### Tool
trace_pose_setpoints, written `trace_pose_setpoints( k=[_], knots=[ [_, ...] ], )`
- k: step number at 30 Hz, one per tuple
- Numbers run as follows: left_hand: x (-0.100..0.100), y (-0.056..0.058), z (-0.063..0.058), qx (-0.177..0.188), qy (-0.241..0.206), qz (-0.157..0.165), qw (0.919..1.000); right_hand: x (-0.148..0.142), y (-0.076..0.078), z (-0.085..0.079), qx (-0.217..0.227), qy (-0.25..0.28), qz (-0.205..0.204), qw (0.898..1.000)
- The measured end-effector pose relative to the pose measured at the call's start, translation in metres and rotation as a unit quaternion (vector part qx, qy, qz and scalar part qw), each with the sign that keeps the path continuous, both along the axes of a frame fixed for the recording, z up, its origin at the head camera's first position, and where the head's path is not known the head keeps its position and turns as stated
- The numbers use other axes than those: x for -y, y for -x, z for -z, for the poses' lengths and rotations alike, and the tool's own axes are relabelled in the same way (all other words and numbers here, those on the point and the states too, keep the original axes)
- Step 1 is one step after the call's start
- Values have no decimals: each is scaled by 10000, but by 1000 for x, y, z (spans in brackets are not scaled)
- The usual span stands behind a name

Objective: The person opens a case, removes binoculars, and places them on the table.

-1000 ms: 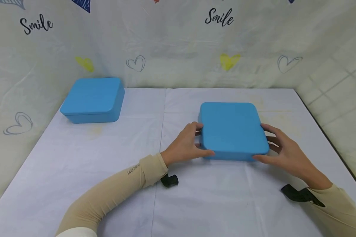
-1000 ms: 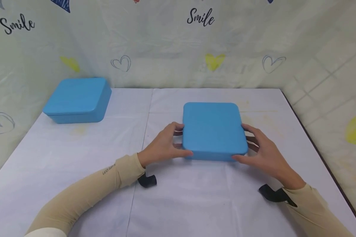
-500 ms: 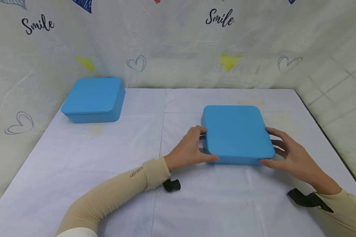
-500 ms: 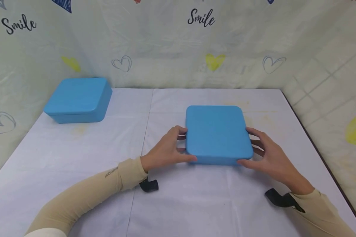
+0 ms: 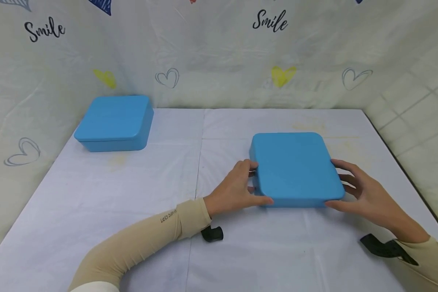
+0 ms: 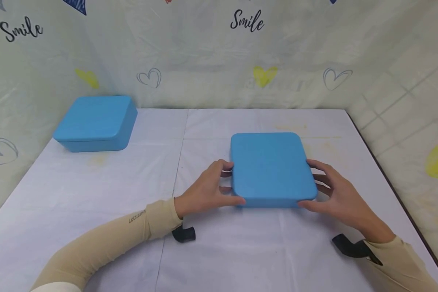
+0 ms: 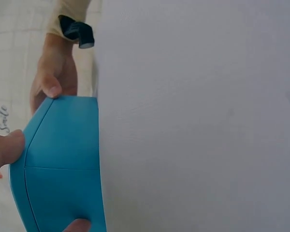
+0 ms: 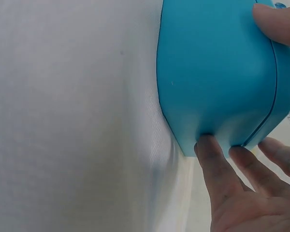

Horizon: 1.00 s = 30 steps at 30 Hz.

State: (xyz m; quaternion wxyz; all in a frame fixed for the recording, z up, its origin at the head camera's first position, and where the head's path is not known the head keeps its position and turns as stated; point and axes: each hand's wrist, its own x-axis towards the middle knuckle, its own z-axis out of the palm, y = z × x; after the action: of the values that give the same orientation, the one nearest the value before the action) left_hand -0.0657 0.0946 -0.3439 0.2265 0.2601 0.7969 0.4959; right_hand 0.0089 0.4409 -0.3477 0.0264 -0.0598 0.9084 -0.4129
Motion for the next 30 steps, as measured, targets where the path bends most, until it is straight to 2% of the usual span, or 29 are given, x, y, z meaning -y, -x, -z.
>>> trace_pose_setpoints(
  k=[10,16,20,24,27,30],
  knots=[
    [0,2,0,122,-112,64,9998,-7,1,2,-73,114,-170,9998],
    [8,12,3,350,-374,67,9987,-17,15,-2,-194,-70,-456,9987],
    [12,20,5,483,-487,-47,9976,-18,30,-9,-137,-506,-64,9986],
    [12,27,7,545,-324,-255,9977,-16,44,-18,210,-859,470,9950],
    [11,32,9,701,-295,-384,9964,-15,55,-24,502,-875,646,9928],
    [8,35,10,1095,-546,-470,9914,-15,64,-28,816,-864,659,9907]
  ],
)
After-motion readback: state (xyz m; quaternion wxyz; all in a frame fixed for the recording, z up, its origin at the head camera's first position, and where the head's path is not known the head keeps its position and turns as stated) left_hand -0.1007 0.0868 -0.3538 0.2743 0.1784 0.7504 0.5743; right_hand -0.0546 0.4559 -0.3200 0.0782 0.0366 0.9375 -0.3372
